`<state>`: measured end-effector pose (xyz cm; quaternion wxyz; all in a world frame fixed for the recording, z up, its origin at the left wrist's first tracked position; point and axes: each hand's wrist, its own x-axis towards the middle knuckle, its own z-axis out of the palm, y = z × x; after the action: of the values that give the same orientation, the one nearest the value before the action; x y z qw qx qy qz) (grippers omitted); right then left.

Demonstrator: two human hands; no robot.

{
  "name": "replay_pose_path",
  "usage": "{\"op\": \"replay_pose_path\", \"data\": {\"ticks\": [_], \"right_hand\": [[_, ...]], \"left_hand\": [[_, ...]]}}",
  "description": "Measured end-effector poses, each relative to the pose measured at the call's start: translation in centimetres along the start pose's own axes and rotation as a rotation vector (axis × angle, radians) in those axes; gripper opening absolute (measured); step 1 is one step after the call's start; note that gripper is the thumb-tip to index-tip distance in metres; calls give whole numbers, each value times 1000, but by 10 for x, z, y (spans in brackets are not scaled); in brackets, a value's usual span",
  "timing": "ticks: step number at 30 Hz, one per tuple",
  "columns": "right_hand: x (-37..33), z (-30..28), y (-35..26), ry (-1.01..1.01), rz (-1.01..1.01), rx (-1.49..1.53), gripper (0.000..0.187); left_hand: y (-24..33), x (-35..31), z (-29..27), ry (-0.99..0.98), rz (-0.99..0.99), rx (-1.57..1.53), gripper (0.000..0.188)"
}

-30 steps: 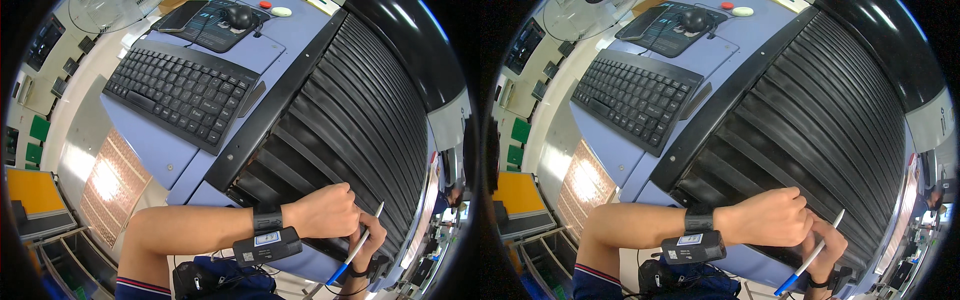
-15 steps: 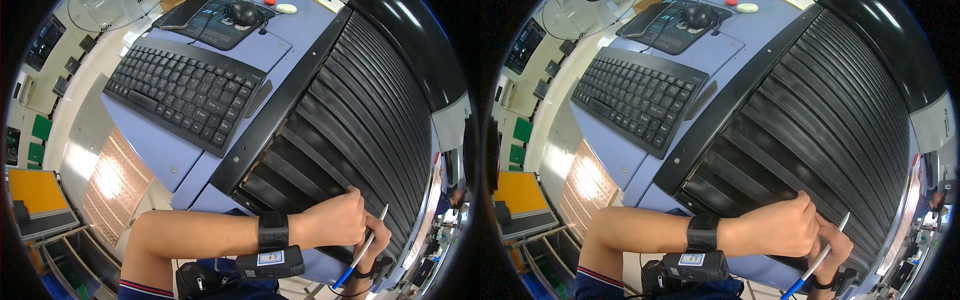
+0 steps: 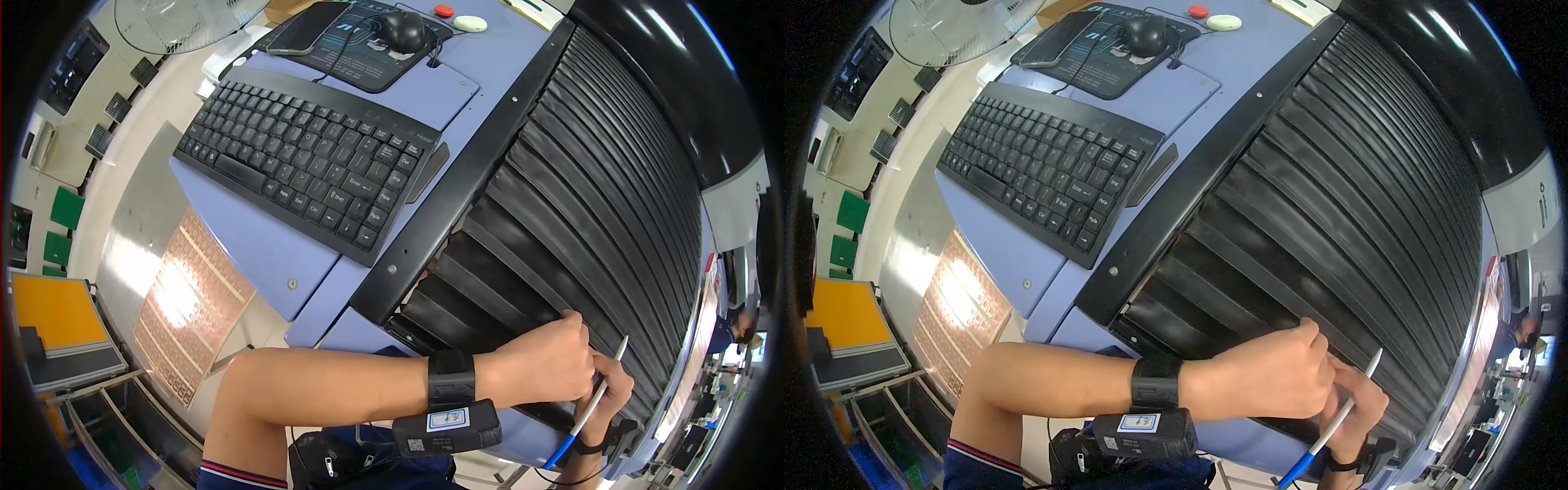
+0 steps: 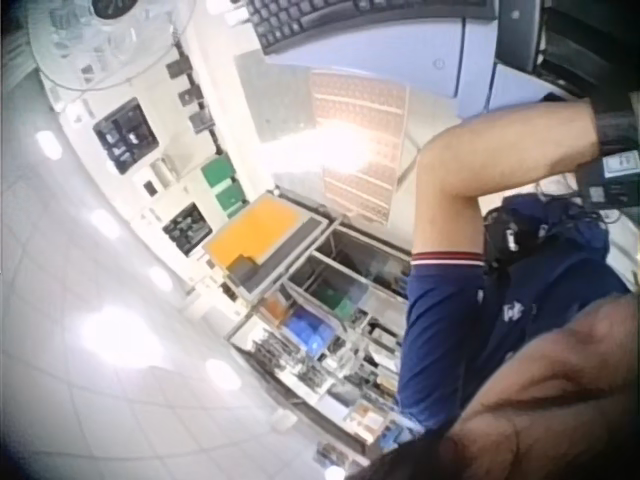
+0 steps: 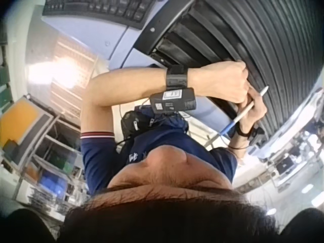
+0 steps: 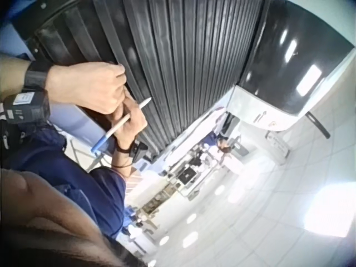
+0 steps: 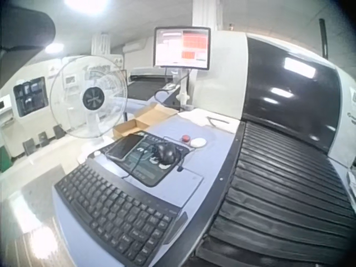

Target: Inspecting and marking electronic circuit board panels using a blue pen on an inspection workstation.

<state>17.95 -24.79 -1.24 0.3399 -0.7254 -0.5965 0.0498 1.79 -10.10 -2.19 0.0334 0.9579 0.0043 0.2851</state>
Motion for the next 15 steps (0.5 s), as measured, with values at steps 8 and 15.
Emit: {"op": "replay_pose_path", "data": {"ticks": [8,15], "right_hand": [[4,0,-7,-9,9,16,26],[6,-2,-6,-55,-22,93,13]], "left_hand": [[0,3,6,0,-3,-41,16],[0,2,7,7,-5,-44,17]]}}
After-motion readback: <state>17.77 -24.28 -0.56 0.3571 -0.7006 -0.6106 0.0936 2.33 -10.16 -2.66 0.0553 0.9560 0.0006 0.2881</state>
